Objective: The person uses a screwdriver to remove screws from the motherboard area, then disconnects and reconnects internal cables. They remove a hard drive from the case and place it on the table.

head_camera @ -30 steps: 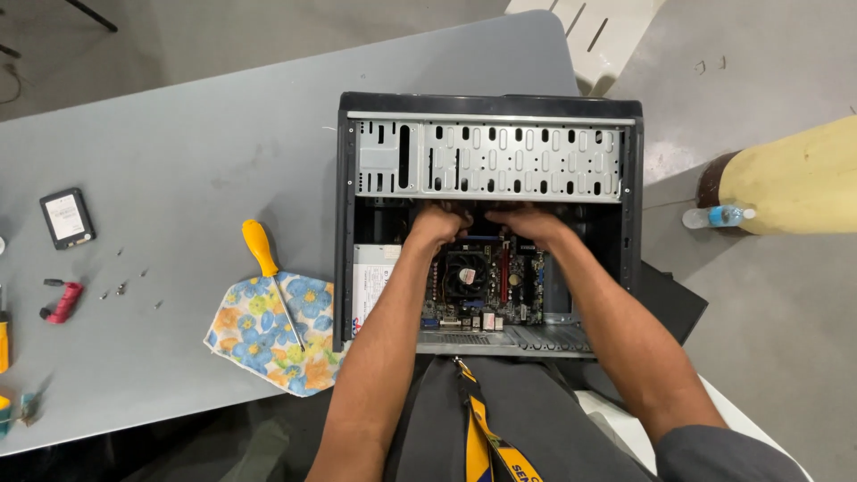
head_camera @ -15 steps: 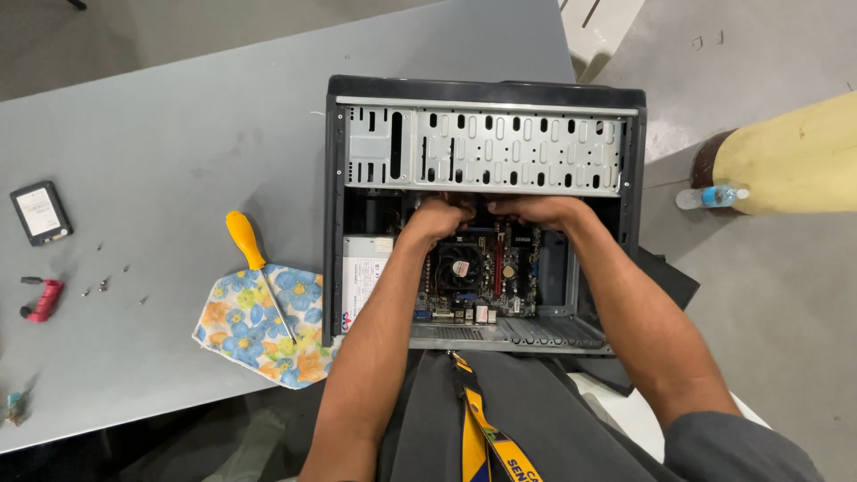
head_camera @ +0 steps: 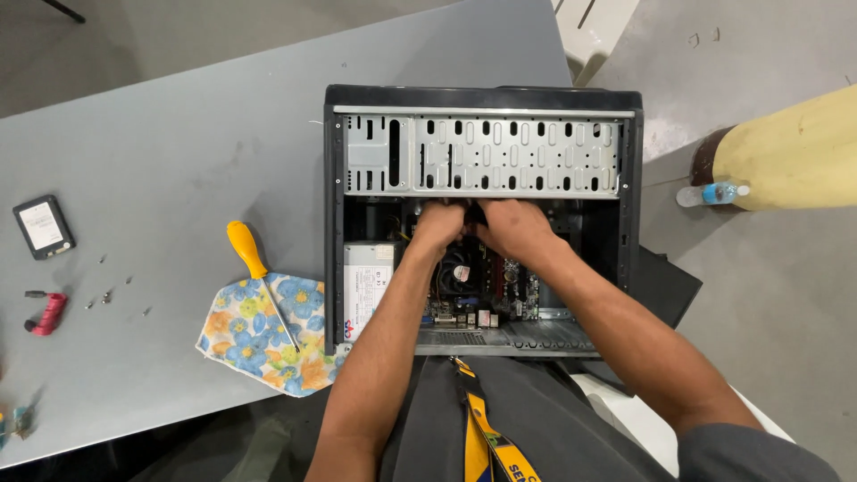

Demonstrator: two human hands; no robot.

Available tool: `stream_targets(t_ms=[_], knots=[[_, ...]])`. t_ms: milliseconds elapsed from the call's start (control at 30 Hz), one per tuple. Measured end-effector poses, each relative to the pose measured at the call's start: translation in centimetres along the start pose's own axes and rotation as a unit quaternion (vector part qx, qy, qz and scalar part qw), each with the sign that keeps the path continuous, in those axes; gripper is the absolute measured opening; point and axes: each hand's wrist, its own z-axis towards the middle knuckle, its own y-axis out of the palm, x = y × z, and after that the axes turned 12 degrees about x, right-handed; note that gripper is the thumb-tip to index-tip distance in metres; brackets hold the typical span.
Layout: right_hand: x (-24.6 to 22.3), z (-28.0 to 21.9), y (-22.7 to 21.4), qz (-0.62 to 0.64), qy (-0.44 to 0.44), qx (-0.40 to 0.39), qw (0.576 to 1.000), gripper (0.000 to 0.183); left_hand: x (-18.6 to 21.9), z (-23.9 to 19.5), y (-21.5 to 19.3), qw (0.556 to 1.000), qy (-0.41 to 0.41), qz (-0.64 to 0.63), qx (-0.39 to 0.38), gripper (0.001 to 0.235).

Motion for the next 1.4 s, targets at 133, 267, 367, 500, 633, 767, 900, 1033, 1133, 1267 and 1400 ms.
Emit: stream_targets(t_ms=[133,267,367,500,633,767,900,1033,1133,1267,1400], knots=[[1.1,0.1,3.2,0.031,0.024,0.069,0.997,0.040,1.7,-1.6,-0.8,1.000,-0.010,-0.004,-0.019,0.051],[2.1,-1.3,3.3,0.180,0.122,0.052,0.975,0.048,2.1,-2.4,-0.3,0.989,-0.047,-0.137,-0.039,0.062],[0.7,-2.1,0.7,0.197,0.163,0.035,0.966,0.053,6.3,-5.9,-1.5,0.987,-0.047,-0.150,-0.035,0.060],[2.1,-1.2,1.8,0.149,0.249,0.031,0.957,0.058,4.5,-4.7,-0.7,0.990,-0.029,-0.125,-0.052,0.056],[0.9,-1.3,0.6,0.590,0.328,0.056,0.736,0.051,1.4,-2.3,0.2,0.994,0.010,-0.075,-0.076,0.049],[2.3,-0.6,1.7,0.570,0.337,0.023,0.749,0.050,-1.0,0.4,2.1,0.997,0.012,-0.060,-0.045,0.027],[2.9,1.8,0.0,0.104,0.219,-0.112,0.964,0.078,-1.8,1.5,1.9,0.999,0.034,-0.039,-0.017,0.025],[1.6,1.5,-3.6,0.151,0.201,-0.139,0.958,0.078,-0.3,-1.4,0.4,0.942,0.193,0.275,-0.007,0.046],[1.0,1.5,-6.4,0.189,0.184,-0.166,0.950,0.078,-1.3,-0.7,0.6,0.886,0.276,0.372,0.002,0.048],[-0.4,1.0,-9.9,0.245,0.153,-0.206,0.935,0.080,-3.7,2.6,1.1,0.862,0.343,0.374,0.004,0.034],[3.1,1.3,-1.1,0.212,0.108,-0.184,0.954,0.067,-6.0,4.4,1.9,0.852,0.366,0.373,0.010,0.030]])
